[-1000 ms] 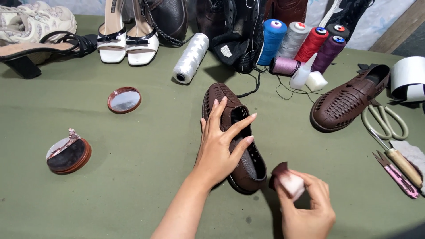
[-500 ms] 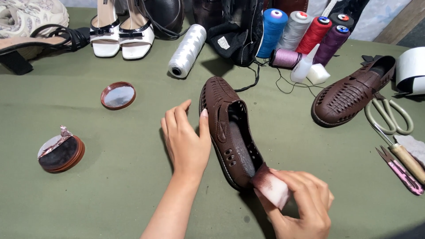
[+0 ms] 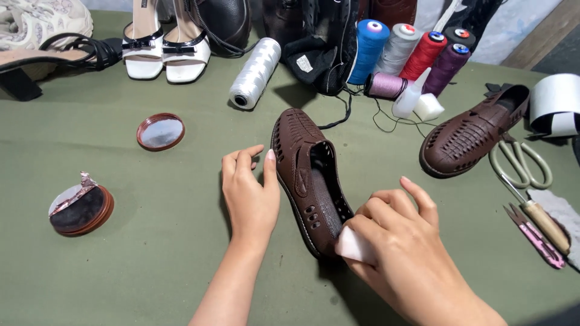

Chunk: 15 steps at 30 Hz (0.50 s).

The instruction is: Polishing a brown leather sandal with a sponge and brown shoe polish at a workbench.

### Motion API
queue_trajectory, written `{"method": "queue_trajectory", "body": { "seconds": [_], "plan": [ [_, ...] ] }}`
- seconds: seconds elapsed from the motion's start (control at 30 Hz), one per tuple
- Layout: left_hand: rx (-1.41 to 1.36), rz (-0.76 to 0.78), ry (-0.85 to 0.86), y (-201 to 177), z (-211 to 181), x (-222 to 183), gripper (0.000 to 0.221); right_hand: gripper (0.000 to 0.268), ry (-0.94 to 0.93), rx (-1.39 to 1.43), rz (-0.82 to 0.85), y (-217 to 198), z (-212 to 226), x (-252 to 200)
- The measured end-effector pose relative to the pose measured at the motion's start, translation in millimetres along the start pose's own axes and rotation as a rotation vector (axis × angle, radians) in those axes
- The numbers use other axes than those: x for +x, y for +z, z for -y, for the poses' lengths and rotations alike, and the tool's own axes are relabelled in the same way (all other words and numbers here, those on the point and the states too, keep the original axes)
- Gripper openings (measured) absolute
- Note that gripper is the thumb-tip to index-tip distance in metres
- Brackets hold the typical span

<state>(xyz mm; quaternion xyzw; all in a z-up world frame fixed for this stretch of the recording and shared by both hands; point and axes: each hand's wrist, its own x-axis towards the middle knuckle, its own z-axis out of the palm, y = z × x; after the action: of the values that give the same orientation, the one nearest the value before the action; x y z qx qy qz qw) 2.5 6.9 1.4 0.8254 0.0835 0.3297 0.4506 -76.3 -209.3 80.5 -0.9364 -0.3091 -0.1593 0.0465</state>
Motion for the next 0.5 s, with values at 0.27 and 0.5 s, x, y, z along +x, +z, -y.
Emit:
{"method": "queue_trajectory", "body": {
  "seconds": [0.27,0.5],
  "plan": [
    [-0.114,0.002,-0.102,-7.0,-10.8,1.8,0.028,0.02,0.022,0.282,0.091,-10.2,-20.4,14.7],
    [-0.066,0.375,-0.375,-22.1,-36.2,7.6,0.042,0.015,0.291,0.605,0.076,-40.2,-40.7,33.6]
  ]
}}
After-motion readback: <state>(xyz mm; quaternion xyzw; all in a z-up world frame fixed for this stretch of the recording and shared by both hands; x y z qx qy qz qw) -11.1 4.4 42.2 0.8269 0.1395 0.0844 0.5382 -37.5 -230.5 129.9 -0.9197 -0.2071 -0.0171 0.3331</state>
